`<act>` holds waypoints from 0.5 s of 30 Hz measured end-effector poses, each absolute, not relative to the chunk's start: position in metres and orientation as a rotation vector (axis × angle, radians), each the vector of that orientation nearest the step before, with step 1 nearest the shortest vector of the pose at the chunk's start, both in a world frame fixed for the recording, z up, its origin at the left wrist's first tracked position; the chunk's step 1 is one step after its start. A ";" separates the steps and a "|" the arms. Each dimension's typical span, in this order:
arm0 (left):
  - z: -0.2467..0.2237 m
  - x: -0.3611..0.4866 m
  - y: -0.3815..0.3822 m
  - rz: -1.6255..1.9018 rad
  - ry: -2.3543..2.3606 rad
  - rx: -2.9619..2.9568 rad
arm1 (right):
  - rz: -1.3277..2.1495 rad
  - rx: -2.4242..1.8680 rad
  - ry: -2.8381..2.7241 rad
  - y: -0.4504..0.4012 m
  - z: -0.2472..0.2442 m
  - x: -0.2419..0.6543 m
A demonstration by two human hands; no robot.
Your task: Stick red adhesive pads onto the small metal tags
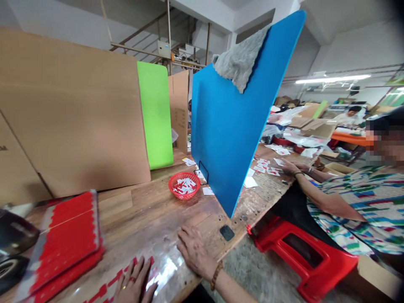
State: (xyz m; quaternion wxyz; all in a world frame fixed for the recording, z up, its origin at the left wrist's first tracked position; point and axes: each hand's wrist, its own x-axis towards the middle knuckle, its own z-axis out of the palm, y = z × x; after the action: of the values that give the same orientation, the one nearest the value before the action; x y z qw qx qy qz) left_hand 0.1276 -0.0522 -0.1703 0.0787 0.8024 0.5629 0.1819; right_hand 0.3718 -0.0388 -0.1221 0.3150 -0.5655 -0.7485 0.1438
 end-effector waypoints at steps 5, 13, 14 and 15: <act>-0.164 0.140 -0.054 0.473 1.759 2.466 | 0.267 -1.480 -1.964 -0.038 -0.129 0.371; -0.166 0.146 -0.055 0.519 1.794 2.524 | 0.110 -1.384 -1.891 -0.029 -0.155 0.372; -0.166 0.146 -0.055 0.524 1.790 2.532 | 0.103 -1.383 -1.879 -0.028 -0.158 0.372; -0.166 0.146 -0.055 0.530 1.787 2.539 | 0.092 -1.380 -1.869 -0.028 -0.161 0.373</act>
State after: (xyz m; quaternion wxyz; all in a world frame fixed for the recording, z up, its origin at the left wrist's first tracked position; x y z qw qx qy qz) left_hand 0.1455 -0.0554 -0.1664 -0.0042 0.8062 0.5672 0.1683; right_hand 0.3726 -0.0277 -0.1612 0.3971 -0.5449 -0.7376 0.0364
